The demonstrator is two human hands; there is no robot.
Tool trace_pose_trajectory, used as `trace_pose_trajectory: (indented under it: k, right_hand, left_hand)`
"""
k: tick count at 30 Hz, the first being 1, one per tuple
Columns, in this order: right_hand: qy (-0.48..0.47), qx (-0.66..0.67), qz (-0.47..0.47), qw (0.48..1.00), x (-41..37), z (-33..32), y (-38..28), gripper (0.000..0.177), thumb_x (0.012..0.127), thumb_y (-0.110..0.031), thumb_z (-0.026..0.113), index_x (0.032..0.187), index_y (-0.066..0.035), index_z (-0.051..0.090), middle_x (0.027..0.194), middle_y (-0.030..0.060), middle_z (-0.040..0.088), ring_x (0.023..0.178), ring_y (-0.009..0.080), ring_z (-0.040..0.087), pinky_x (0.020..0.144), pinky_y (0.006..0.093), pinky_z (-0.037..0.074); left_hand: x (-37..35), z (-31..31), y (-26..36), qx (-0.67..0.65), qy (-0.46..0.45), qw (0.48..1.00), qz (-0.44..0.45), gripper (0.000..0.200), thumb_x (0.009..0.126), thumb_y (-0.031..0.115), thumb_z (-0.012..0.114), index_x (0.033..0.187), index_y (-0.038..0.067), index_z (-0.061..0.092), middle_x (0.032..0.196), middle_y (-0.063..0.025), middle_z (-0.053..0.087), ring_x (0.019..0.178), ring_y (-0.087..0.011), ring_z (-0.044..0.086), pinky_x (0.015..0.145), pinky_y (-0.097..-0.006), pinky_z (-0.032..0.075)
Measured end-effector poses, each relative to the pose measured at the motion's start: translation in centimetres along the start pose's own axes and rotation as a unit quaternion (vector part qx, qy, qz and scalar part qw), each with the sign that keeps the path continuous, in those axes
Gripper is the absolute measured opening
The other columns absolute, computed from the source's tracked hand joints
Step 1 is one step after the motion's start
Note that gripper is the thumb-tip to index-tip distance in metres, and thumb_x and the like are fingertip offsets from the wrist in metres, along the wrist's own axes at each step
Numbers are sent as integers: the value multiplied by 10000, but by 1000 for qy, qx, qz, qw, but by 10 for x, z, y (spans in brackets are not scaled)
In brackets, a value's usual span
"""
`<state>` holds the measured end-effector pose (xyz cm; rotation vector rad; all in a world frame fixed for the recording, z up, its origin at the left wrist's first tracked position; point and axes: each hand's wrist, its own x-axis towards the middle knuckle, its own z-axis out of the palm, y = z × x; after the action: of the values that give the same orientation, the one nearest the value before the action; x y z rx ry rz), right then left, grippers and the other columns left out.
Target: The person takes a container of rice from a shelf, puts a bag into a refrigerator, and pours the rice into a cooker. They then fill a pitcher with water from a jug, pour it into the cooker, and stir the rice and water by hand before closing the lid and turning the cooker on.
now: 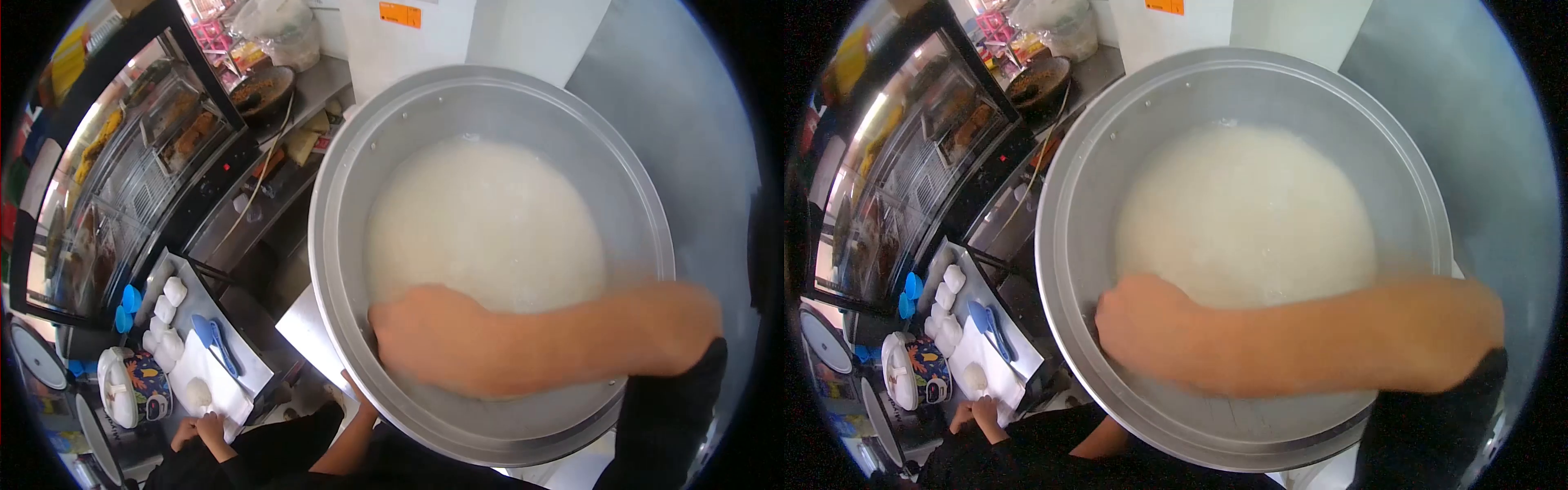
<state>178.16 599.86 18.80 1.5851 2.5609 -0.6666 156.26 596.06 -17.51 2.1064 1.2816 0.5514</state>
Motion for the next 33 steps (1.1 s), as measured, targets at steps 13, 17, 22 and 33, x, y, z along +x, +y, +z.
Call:
trace_pose_trajectory:
  k: [13, 17, 22, 33]
  right_hand:
    - [-23, -222, 44, 974, -71, -21, 37, 139, 764, -174, 659, 667, -76, 668, 748, 74, 652, 743, 241, 651, 635, 352, 509]
    - [6, -267, 117, 957, -98, -39, 76, 164, 777, -155, 633, 639, -77, 675, 692, 100, 667, 688, 269, 666, 606, 384, 518]
    - [-39, -276, 251, 927, -170, -26, 85, 105, 803, -85, 591, 819, -77, 694, 826, 106, 664, 817, 279, 655, 703, 394, 517]
    - [107, -167, 405, 893, -251, -24, 7, 454, 730, 46, 616, 1157, -108, 620, 976, 95, 604, 932, 275, 579, 862, 396, 431]
  left_hand:
    - [-15, -136, -32, 57, 95, 990, -83, 400, 887, 254, 527, 1201, 6, 533, 1148, -196, 563, 1116, -368, 472, 974, -509, 324]
    - [-22, -233, -52, 130, 167, 969, -125, 403, 881, 269, 540, 1182, 2, 547, 1123, -198, 575, 1092, -371, 483, 972, -512, 326]
    - [-24, -273, -61, 168, 191, 957, -136, 408, 873, 289, 556, 1159, -3, 565, 1092, -200, 590, 1062, -375, 497, 969, -517, 330]
    - [-15, -62, 0, 119, 15, 993, -9, 427, 855, 331, 591, 1106, -14, 604, 1023, -205, 622, 997, -383, 528, 963, -526, 336]
